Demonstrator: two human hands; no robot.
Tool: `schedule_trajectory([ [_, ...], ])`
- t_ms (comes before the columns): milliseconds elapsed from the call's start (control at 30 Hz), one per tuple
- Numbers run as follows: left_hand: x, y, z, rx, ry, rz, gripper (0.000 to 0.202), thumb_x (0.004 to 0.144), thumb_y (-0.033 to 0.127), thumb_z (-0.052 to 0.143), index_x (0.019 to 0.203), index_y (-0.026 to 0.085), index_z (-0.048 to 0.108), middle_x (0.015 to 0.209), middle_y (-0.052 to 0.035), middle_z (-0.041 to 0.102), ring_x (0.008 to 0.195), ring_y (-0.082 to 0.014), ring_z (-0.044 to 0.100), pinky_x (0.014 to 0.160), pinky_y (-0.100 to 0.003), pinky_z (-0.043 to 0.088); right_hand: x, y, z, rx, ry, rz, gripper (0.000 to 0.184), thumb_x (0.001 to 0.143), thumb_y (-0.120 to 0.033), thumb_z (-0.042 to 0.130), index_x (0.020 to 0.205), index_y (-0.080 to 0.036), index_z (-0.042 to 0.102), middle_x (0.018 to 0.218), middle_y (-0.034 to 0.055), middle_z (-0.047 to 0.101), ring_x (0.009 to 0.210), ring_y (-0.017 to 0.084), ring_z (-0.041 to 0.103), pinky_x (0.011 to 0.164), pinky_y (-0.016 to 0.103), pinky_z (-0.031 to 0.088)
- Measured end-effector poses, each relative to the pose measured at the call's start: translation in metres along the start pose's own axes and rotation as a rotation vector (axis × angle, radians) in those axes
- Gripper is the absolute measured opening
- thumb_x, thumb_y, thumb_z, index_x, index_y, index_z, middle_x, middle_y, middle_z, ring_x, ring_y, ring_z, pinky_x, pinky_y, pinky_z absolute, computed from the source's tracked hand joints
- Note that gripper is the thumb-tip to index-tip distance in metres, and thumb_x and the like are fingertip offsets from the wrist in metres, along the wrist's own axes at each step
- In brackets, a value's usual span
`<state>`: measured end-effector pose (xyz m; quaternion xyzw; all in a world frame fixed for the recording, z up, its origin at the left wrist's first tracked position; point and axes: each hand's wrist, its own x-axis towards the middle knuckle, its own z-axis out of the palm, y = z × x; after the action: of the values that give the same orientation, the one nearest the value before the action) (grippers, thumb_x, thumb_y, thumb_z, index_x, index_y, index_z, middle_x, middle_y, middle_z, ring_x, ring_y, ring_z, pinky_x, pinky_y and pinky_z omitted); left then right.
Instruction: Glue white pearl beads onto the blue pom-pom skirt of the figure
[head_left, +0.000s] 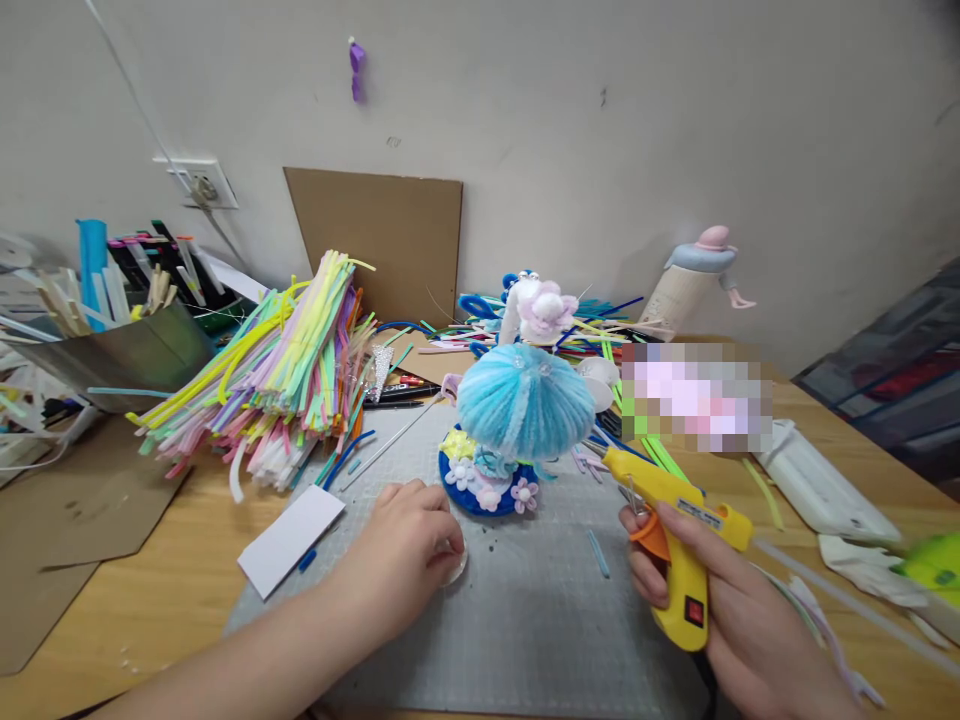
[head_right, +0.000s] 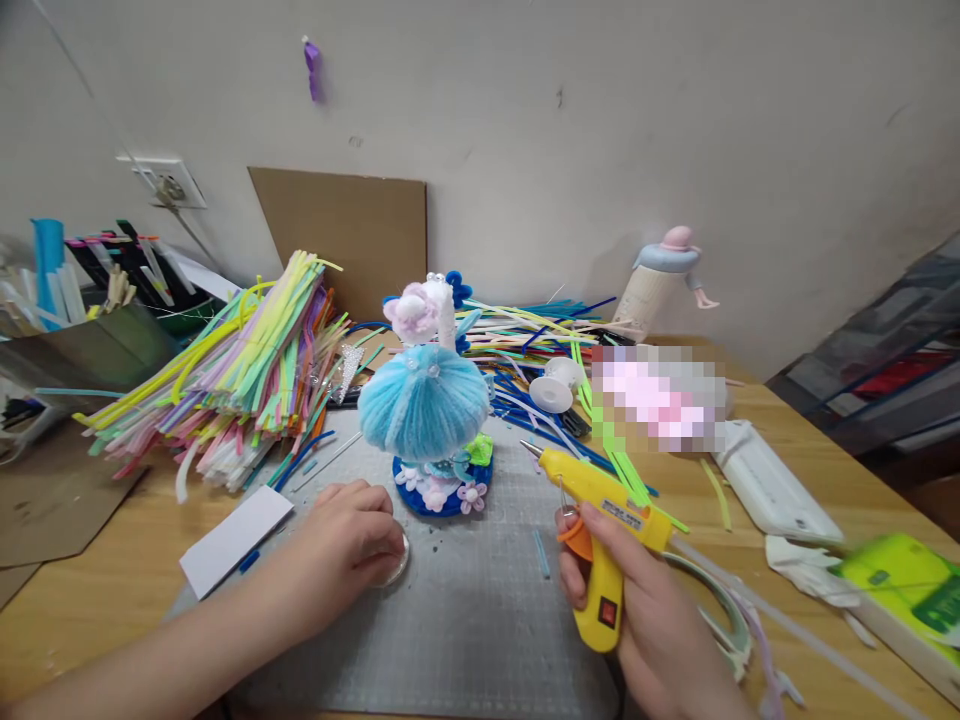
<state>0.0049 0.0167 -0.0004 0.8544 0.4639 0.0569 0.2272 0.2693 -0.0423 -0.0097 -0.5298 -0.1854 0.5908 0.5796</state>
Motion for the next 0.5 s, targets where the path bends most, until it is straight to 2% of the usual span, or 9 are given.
schedule_trajectory([
  [200, 0.0005, 0.0033, 0.0037, -0.028, 0.023, -0.007, 0.012, 0.076, 0.012, 0.061, 0.076, 0.022, 0.067, 0.087, -0.0007, 0.067, 0.091, -0.0205, 0.054, 0.079, -0.035, 0.029, 0.0008, 0.0015, 0.0008, 0.056, 0.006, -0.004, 0.032, 0.064, -0.040, 0.083, 0.076, -0.018, 0.064, 0.065, -0.0021, 0.066, 0.040, 0.007, 0.049, 0.036, 0.016, 0.040],
  [367, -0.0021, 0.0047, 0.0042, -0.007, 0.027, -0.004, 0.010, 0.077, 0.014, 0.059, 0.075, 0.022, 0.065, 0.086, 0.0002, 0.066, 0.089, -0.0198, 0.054, 0.079, -0.035, 0.030, 0.0023, 0.0049, -0.0003, 0.073, -0.008, 0.005, 0.027, 0.069, -0.038, 0.081, 0.075, -0.018, 0.063, 0.063, -0.0019, 0.066, 0.039, 0.007, 0.050, 0.035, 0.017, 0.041],
  [500, -0.0029, 0.0057, 0.0040, 0.011, 0.019, -0.012, 0.011, 0.078, 0.016, 0.057, 0.076, 0.022, 0.066, 0.087, -0.0007, 0.067, 0.090, -0.0209, 0.055, 0.079, -0.036, 0.030, 0.0007, 0.0055, 0.0008, 0.067, -0.002, -0.006, 0.031, 0.065, -0.039, 0.083, 0.074, -0.017, 0.063, 0.061, -0.0021, 0.066, 0.039, 0.008, 0.050, 0.035, 0.017, 0.041],
])
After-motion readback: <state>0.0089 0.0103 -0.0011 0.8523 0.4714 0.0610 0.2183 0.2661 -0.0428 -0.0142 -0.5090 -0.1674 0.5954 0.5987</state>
